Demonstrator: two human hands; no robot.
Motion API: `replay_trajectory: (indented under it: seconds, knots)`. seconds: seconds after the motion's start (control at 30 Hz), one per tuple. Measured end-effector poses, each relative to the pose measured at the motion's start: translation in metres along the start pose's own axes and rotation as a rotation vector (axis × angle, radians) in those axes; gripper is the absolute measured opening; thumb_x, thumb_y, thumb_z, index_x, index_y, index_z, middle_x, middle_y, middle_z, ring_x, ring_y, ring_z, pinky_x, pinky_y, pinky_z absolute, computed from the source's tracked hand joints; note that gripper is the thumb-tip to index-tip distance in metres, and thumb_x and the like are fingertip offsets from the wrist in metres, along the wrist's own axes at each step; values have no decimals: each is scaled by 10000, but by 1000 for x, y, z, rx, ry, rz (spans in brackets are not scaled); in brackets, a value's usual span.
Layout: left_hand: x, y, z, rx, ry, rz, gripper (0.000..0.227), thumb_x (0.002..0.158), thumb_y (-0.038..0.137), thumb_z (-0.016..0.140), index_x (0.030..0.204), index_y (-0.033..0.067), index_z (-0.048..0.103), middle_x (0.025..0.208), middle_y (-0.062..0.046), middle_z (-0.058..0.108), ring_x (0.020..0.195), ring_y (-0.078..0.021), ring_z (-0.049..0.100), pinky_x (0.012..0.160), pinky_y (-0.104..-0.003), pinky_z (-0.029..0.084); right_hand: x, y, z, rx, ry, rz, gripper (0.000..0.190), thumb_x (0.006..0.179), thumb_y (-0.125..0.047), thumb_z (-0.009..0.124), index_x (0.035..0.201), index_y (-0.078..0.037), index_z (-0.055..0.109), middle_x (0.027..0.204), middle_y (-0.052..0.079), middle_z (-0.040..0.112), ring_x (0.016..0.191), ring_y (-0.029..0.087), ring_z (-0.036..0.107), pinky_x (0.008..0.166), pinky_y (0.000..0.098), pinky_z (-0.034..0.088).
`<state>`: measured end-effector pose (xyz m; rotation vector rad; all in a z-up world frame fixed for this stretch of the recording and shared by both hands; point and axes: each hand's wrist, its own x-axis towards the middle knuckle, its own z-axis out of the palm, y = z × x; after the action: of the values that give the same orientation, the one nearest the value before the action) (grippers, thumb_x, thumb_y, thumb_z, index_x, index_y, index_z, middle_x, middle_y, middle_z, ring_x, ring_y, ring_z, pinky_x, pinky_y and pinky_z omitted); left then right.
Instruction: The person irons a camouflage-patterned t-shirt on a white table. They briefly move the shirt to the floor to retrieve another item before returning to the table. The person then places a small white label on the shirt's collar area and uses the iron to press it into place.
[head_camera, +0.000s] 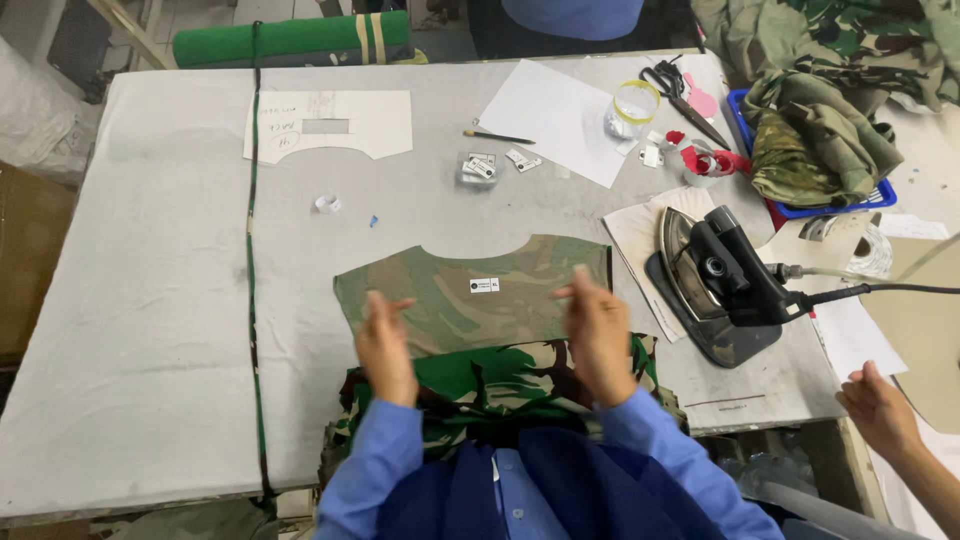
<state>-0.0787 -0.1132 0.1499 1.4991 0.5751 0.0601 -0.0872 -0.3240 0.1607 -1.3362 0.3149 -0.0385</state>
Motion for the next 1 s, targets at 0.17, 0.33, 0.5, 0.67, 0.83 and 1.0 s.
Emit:
replay_trajectory:
  seconds: [0.17,0.33,0.5,0.67,0.83,1.0]
  knots:
    - [23,-13,-61,-291,432,61,484,1034,525,475,933,117,715,518,57,238,441,-46,239,450,-227,186,10,15,-53,151,418,-99,404,1034,-322,552,815,-8,679,471,-83,207,383,13,202,389,172,175]
    - [17,-16,-46,-276,396,45,487,1024,512,496,891,100,719,524,62,274,456,-31,304,463,-199,219,5,21,-37,139,366,-76,392,1028,-286,557,830,32,676,477,-69,208,375,14,201,380,174,181]
    - [16,-23,-44,-261,355,30,497,1041,496,462,914,87,716,541,46,287,477,-46,305,478,-209,221,6,26,-35,128,330,-76,381,1027,-278,548,843,31,674,486,-43,239,374,34,206,370,184,190]
    - [7,-59,-14,-100,-101,-67,444,1008,453,494,1020,74,724,652,-31,577,560,-90,520,557,-217,367,-8,45,-16,37,-17,37,234,932,-176,651,873,42,714,528,115,524,337,135,432,323,243,334]
    - [-15,-151,45,133,-877,145,537,703,374,732,1212,213,673,1009,-24,693,964,-121,631,836,-266,511,-57,34,40,-242,-805,53,246,805,-144,769,1026,-66,694,876,82,707,742,133,650,593,227,502]
    - [-29,-191,41,-282,-1147,-17,141,900,256,540,1033,213,549,968,-13,579,962,-135,549,839,-306,430,-65,20,43,-423,-1096,101,279,896,-355,648,1089,-154,649,1024,27,673,966,138,634,832,251,509]
